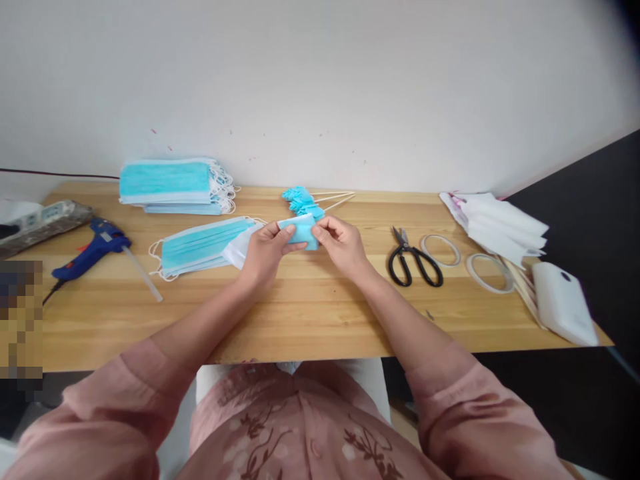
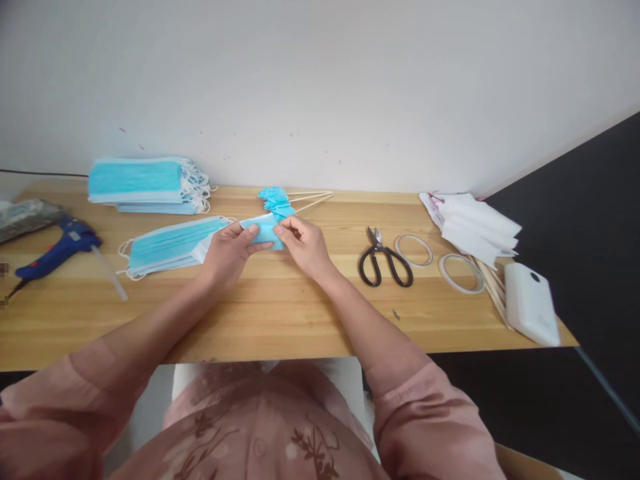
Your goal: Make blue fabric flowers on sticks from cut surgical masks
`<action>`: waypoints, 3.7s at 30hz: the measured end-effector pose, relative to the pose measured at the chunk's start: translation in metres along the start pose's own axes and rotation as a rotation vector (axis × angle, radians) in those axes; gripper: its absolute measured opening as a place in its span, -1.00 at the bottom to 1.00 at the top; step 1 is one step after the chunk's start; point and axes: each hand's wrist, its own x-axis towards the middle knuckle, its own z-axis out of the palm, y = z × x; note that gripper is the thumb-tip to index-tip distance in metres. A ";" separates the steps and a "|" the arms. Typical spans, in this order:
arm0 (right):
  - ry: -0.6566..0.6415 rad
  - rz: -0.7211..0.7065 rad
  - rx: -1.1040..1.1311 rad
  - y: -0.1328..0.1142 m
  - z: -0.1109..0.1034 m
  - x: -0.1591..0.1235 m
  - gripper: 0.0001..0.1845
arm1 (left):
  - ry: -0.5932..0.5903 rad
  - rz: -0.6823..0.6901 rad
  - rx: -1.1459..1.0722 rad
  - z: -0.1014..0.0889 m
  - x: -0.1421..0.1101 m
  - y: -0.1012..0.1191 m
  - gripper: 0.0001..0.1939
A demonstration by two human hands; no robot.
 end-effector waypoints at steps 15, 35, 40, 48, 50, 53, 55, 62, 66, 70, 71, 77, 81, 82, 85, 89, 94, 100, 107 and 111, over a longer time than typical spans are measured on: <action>0.150 -0.105 -0.058 -0.006 0.001 -0.003 -0.67 | -0.069 0.008 0.065 -0.002 -0.003 -0.012 -0.63; 0.260 0.062 -0.987 -0.032 -0.119 -0.021 -0.71 | 0.040 -0.139 -0.134 -0.005 0.008 0.003 -0.83; 0.290 0.194 -1.112 -0.008 -0.145 -0.082 -0.68 | 0.072 -0.196 -0.237 -0.005 0.011 0.006 -0.82; 0.269 0.231 -1.117 0.009 -0.136 -0.091 -0.80 | 0.115 -0.257 -0.300 -0.004 0.011 0.009 -0.80; 0.240 0.261 -1.109 0.008 -0.138 -0.087 -0.70 | 0.139 -0.283 -0.317 -0.002 0.011 0.012 -0.81; 0.186 0.369 -0.948 -0.001 -0.136 -0.083 -0.50 | 0.173 -0.320 -0.344 0.000 0.011 0.017 -0.80; 0.168 0.412 -0.618 -0.012 -0.126 -0.081 -0.34 | 0.185 -0.341 -0.362 0.001 0.011 0.021 -0.80; -0.218 0.366 0.368 -0.042 -0.068 -0.073 -0.30 | 0.235 -0.362 -0.448 0.000 0.013 0.035 -0.78; -0.369 0.408 0.523 -0.046 -0.050 -0.063 -0.22 | 0.275 -0.360 -0.467 -0.002 0.016 0.041 -0.76; -0.416 0.387 0.513 -0.046 -0.043 -0.058 -0.37 | 0.263 -0.363 -0.474 -0.003 0.017 0.041 -0.78; -0.423 0.377 0.513 -0.046 -0.041 -0.057 -0.39 | 0.266 -0.363 -0.474 -0.003 0.018 0.041 -0.78; -0.444 0.389 0.529 -0.038 -0.032 -0.055 -0.39 | 0.287 -0.346 -0.433 -0.004 0.019 0.039 -0.83; -0.442 0.393 0.534 -0.037 -0.026 -0.051 -0.41 | 0.300 -0.351 -0.456 -0.006 0.020 0.036 -0.82; -0.443 0.392 0.533 -0.037 -0.025 -0.050 -0.41 | 0.299 -0.352 -0.460 -0.006 0.020 0.036 -0.82; -0.438 0.398 0.527 -0.037 -0.023 -0.048 -0.40 | 0.285 -0.352 -0.455 -0.006 0.020 0.035 -0.82; -0.427 0.397 0.517 -0.036 -0.023 -0.049 -0.41 | 0.270 -0.357 -0.460 -0.004 0.019 0.036 -0.77; -0.417 0.420 0.532 -0.034 -0.022 -0.048 -0.39 | 0.217 -0.329 -0.428 -0.004 0.017 0.032 -0.77; -0.415 0.413 0.520 -0.030 -0.014 -0.038 -0.37 | 0.108 -0.289 -0.376 -0.005 0.014 0.020 -0.83; -0.409 0.374 0.549 -0.015 -0.009 -0.032 -0.39 | 0.068 -0.237 -0.346 -0.008 0.015 0.015 -0.71; -0.375 0.274 0.593 -0.003 -0.005 -0.035 -0.41 | 0.062 -0.192 -0.325 -0.011 0.016 0.011 -0.75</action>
